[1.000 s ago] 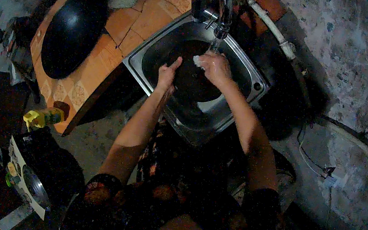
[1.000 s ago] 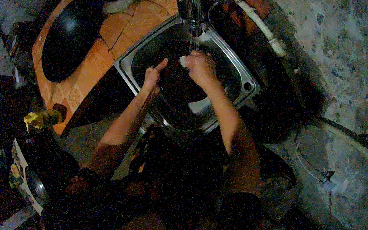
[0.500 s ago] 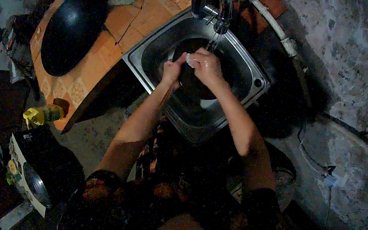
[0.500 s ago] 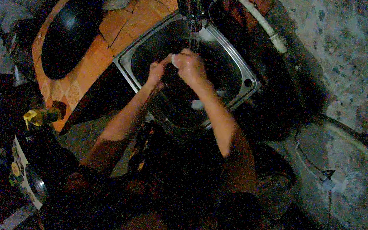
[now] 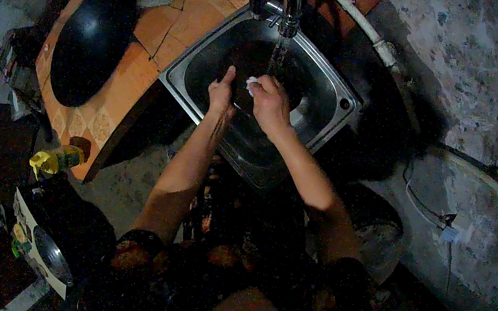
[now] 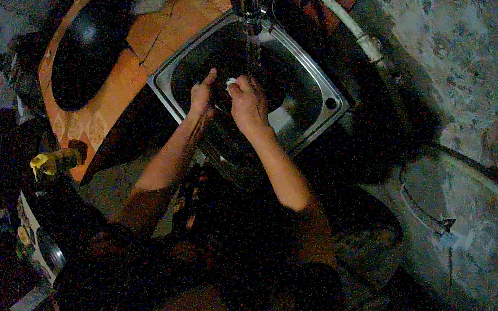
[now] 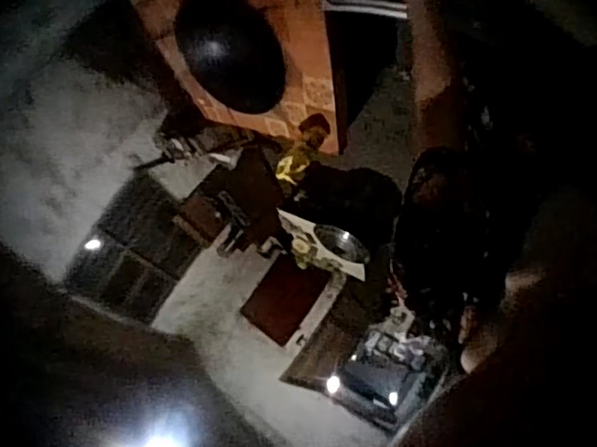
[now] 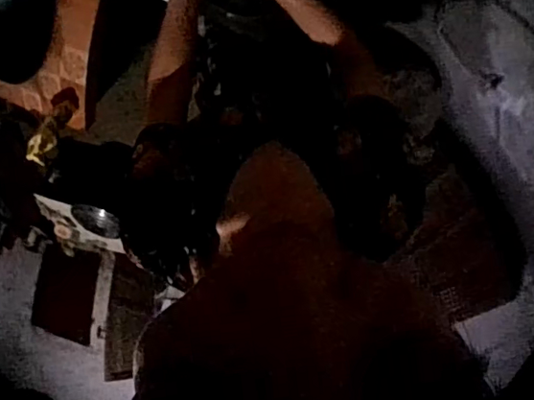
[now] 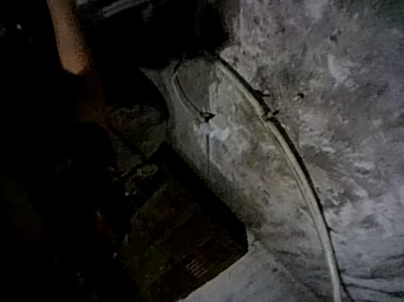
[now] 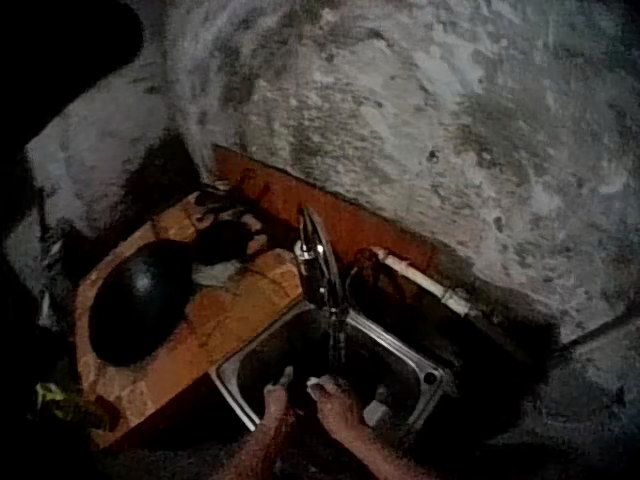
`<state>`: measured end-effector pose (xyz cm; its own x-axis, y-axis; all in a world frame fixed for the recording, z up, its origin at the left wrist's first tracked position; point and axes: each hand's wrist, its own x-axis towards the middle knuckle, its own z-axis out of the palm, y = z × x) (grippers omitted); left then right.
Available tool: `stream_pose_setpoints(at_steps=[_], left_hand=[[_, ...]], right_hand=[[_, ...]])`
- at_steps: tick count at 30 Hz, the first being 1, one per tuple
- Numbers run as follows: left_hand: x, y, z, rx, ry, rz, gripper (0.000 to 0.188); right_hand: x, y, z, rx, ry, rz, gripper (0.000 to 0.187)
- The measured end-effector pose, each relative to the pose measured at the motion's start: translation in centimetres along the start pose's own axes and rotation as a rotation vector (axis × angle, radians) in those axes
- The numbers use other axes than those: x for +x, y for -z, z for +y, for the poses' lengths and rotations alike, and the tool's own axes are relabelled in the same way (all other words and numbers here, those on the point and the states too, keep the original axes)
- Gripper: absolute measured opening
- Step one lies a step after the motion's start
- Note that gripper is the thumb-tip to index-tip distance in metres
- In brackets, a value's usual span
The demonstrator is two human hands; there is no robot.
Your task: The person washes a black round plate in a sink using a white cloth and running water, then places the plate down on a counter next to a large pan.
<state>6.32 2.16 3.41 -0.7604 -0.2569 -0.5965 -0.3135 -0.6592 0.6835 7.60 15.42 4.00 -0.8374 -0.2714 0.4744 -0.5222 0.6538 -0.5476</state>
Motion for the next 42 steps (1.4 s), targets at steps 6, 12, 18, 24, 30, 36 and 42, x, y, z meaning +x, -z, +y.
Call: stream_pose_setpoints(at_steps=[6,12,18,24,30,36,42], left_hand=[[-0.5,0.8,0.1,-0.004,-0.028,0.022,0.04],[2.0,2.4,-2.8,0.407,-0.181,0.027,0.048],[0.0,1.8,-1.2,-0.055,-0.002,-0.039,0.047],[0.7,1.9,-2.2,0.316,-0.118,0.013,0.052],[1.7,3.3,-2.1,-0.07,0.1,-0.191,0.04],[-0.3,2.4,-1.5,-0.035,0.044,-0.199,0.036],[0.1,2.6,-0.5,0.064,0.018,-0.228,0.033]], right_hand=[[-3.3,2.2,1.3,-0.038,-0.104,-0.192,0.013],[-0.6,-1.3,-1.8,0.08,-0.325,-0.147,0.012],[-5.9,1.1,1.8,0.054,-0.248,-0.178,0.019],[-2.6,-1.5,-1.5,0.135,-0.071,-0.088,0.018],[-5.4,1.5,2.9,0.249,-0.151,-0.1,0.014],[-0.5,2.3,3.6,0.089,-0.106,0.046,0.016],[-0.4,3.5,3.4,0.093,0.041,-0.062,0.014]])
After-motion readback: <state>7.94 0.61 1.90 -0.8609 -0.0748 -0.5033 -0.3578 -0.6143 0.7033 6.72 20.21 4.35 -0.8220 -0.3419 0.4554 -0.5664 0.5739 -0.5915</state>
